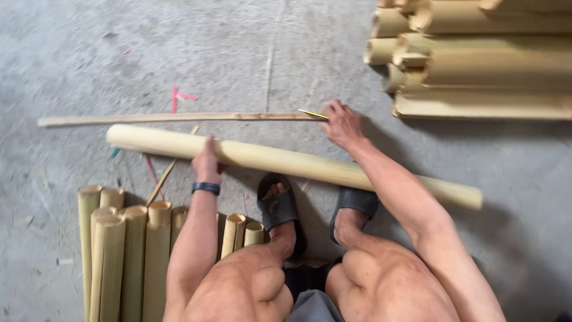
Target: The person sits on the floor and uses a pencil to mark measurements on long bamboo poles. They repeatedly pick up a pole, place it between their legs, mark it, and then set it aside.
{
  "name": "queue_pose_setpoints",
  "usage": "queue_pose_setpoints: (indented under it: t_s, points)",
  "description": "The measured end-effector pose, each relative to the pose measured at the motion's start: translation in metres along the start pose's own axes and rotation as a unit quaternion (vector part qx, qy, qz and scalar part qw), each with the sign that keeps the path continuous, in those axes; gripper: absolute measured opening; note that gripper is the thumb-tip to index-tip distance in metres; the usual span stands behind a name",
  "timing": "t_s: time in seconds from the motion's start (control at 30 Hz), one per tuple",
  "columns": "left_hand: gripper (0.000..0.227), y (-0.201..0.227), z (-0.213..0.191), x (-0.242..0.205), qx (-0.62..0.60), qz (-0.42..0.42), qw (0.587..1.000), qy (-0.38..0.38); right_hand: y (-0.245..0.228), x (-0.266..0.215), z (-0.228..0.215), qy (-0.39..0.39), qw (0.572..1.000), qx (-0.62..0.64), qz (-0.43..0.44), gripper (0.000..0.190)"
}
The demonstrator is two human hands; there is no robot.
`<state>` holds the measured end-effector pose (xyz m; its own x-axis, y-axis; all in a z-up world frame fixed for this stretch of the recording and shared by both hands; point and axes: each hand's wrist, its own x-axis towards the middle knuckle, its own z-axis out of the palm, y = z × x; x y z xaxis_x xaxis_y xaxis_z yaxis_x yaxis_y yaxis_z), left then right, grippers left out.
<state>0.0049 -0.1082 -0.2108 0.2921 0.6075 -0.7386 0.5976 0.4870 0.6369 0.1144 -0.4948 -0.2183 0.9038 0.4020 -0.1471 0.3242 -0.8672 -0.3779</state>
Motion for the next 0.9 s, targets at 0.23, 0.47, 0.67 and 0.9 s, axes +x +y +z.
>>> queue_pose_setpoints:
  t_s: [0.23,0.47,0.67,0.9]
  points:
    - [0.133,0.022,-0.018,-0.008,0.239,0.177,0.951,0.085,0.010,-0.029,-0.047,-0.037,0.999,-0.026,-0.022,0.015]
    - [0.134,0.061,-0.042,0.019,0.180,0.185,0.965,0.049,0.017,-0.103,-0.124,-0.032,0.995,0.025,0.090,0.039]
    - [0.116,0.058,-0.067,0.087,0.103,0.240,0.961,0.092,0.046,-0.150,-0.137,-0.061,0.982,0.037,0.174,0.039]
    - [0.105,0.112,-0.126,0.131,0.306,0.327,0.862,0.237,0.094,-0.186,-0.129,-0.080,0.978,0.067,0.182,0.044]
